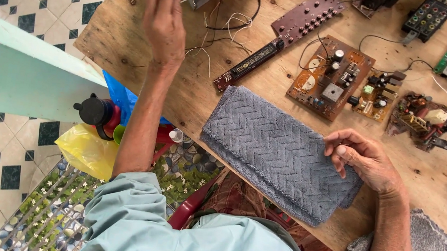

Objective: The person picks up a thin white wire and a green circuit board, then repeatedly inserts and removes the wire into a small hole on the board while holding it with the other hand. The person continues this insertion and removal cycle on the same board throughout the clip.

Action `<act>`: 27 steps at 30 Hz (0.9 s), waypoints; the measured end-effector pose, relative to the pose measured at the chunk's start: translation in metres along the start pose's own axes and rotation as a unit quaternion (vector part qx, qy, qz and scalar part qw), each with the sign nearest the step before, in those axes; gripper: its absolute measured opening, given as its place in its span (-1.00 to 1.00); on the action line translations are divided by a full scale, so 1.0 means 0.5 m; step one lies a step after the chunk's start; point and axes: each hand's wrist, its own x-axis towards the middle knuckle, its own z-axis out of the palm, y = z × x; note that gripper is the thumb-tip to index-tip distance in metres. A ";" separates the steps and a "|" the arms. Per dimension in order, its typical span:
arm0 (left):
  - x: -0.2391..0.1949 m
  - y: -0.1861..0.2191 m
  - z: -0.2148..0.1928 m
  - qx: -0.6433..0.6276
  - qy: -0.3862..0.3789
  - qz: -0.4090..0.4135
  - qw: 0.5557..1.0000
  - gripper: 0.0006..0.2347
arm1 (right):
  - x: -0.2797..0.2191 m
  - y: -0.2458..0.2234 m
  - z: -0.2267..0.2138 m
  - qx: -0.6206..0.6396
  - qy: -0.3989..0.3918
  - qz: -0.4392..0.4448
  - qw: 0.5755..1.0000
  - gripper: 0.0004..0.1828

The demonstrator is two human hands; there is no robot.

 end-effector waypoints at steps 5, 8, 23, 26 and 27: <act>0.045 0.171 -0.030 -0.266 -0.057 -0.205 0.940 -0.90 | -0.003 -0.010 -0.006 -0.007 -0.024 0.000 1.000 -0.71; 0.020 0.287 0.009 -0.457 -0.185 -0.215 0.843 -0.92 | -0.003 -0.004 -0.004 0.051 -0.028 -0.080 0.995 -0.74; -0.079 0.533 0.174 -0.576 -0.374 -0.126 0.716 -0.93 | -0.026 0.019 -0.084 0.107 0.398 -0.315 0.855 -0.81; -0.103 0.540 0.174 -0.671 -0.399 -0.252 0.572 -0.88 | -0.029 0.008 -0.078 0.119 0.410 -0.312 0.849 -0.83; -0.095 0.545 0.164 -0.671 -0.403 -0.251 0.569 -0.88 | -0.028 0.009 -0.078 0.121 0.415 -0.312 0.846 -0.83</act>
